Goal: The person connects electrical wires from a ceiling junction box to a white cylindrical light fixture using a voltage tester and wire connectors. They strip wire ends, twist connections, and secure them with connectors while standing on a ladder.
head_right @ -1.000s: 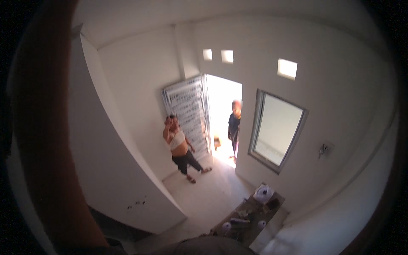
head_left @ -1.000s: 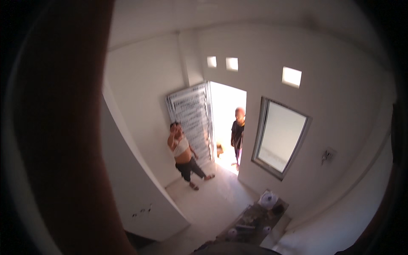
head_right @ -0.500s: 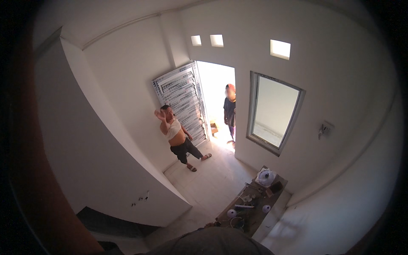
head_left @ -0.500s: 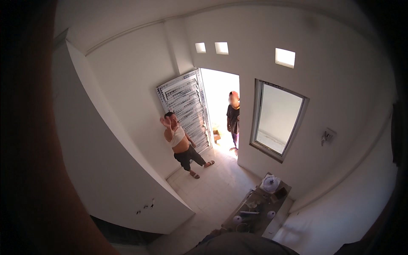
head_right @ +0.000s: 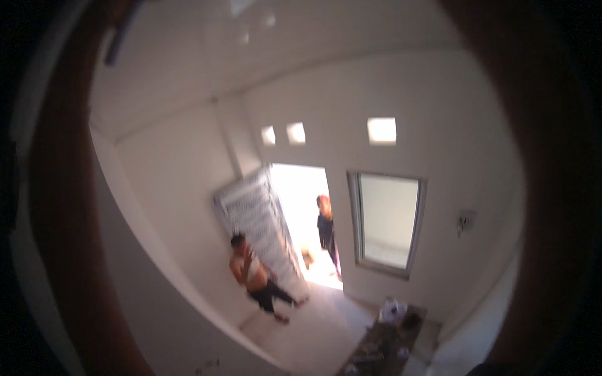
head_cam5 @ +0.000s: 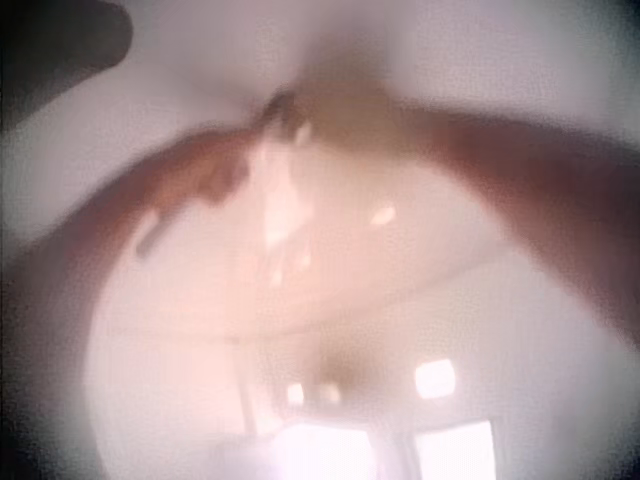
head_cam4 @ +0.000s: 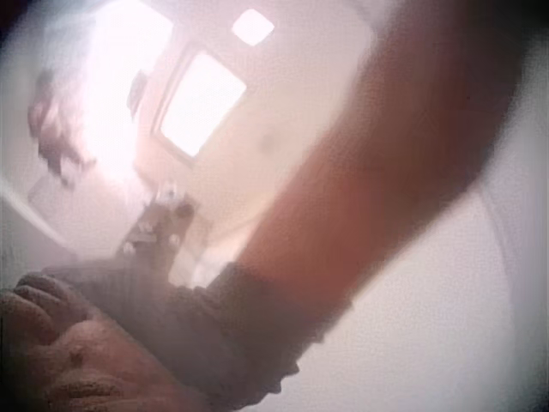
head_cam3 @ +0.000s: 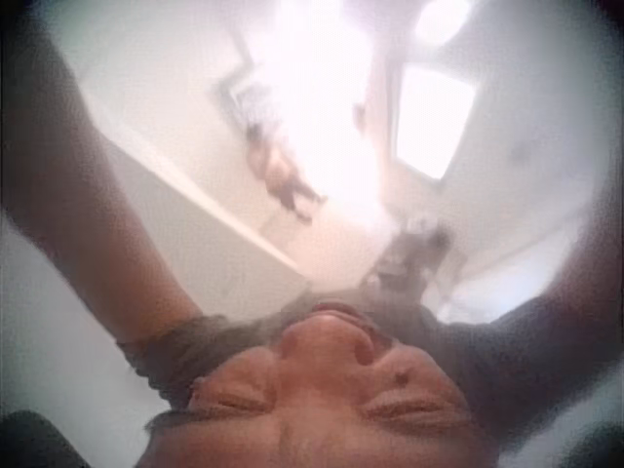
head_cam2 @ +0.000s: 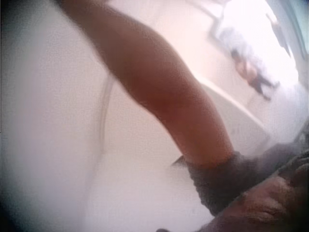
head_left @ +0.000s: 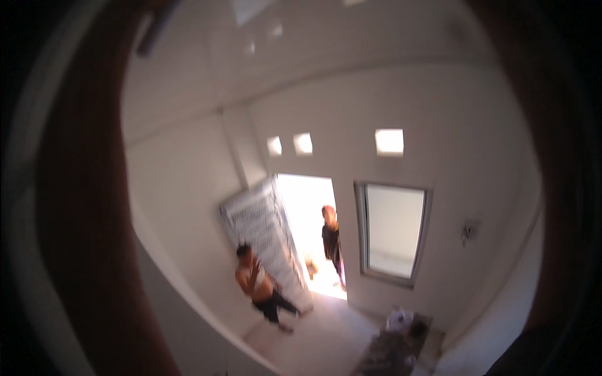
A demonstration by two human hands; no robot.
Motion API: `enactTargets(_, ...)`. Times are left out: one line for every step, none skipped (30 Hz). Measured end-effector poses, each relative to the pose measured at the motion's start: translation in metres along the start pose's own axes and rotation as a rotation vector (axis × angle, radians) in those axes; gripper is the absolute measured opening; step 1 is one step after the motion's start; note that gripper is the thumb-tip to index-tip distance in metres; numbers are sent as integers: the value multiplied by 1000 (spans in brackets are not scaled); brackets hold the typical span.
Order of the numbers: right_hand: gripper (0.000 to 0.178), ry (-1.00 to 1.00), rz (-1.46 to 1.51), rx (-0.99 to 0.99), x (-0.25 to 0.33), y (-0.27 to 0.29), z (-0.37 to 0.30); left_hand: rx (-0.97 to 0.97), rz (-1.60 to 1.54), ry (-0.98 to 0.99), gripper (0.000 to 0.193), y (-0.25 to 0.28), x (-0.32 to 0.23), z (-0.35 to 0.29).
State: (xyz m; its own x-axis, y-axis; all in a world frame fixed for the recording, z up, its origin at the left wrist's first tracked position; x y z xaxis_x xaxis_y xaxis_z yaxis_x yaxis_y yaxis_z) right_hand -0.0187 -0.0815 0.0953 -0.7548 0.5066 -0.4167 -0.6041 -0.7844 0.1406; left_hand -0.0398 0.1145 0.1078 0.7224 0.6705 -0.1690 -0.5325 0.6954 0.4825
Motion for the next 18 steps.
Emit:
enactTargets(22, 20, -10, -19, 0, 6, 2, -17, 20, 0, 42, 7, -8, -2)
enactTargets(22, 16, -76, -14, -1, 11, -1, -13, -26, -22, 42, 0, -6, 1)
enactTargets(22, 9, -143, -17, -11, 21, -1, -3, -79, -44, 42, -8, -4, 13)
enactTargets(22, 28, -181, -46, -6, 35, -4, -35, -116, -62, 45, -17, -26, -7)
enactTargets(22, 52, -104, -89, -9, 19, 1, -29, -143, 43, 48, 0, -26, -18)
enactTargets(22, 117, -168, -145, -20, 22, -1, -8, -200, 40, 46, -4, -32, -18)
enactTargets(23, 32, -28, -115, -5, 24, -4, -27, -180, 52, 46, 1, -42, -28)
enactTargets(23, -62, -53, -163, -8, 28, -11, -21, -186, 64, 46, -4, -47, -30)
enactTargets(23, -149, -46, -211, -12, 24, -15, -42, -204, 63, 47, -3, -48, -32)
enactTargets(23, -235, -38, -260, -20, 19, -17, -62, -221, 63, 48, -1, -47, -31)
enactTargets(23, -203, -103, -256, -34, 12, -19, -73, -250, 64, 49, -6, -41, -28)
enactTargets(23, -169, -154, -257, -43, 7, -17, -95, -265, 38, 49, -8, -37, -28)
enactTargets(23, -134, -204, -260, -54, 4, -15, -118, -280, 10, 50, -12, -34, -28)
enactTargets(22, -103, -329, -264, -59, 6, -19, -132, -305, -13, 51, -22, -25, -24)
enactTargets(21, -67, -456, -269, -59, 10, -22, -170, -356, -6, 51, -31, -18, -21)
enactTargets(21, -31, -582, -274, -59, 13, -24, -190, -370, -35, 51, -42, -15, -18)
enactTargets(20, -18, -520, -311, -54, 22, -25, -206, -392, -63, 51, -55, -13, -15)
enactTargets(19, -3, -444, -352, -42, 30, -22, -230, -404, -85, 52, -63, -10, -12)
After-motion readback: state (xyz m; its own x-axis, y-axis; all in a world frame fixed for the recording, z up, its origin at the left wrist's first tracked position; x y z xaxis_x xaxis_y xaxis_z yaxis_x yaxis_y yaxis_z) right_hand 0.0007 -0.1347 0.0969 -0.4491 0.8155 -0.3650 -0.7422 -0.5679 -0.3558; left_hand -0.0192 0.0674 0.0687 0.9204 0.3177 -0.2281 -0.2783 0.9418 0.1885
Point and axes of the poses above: each hand's wrist, its own z-axis towards the middle knuckle, its own y-axis out of the back of the hand, x = y × z, the point moved 2 cm from there along z, towards the middle knuckle, and after that the axes turned 9 degrees about -z, right-handed, at the moved point
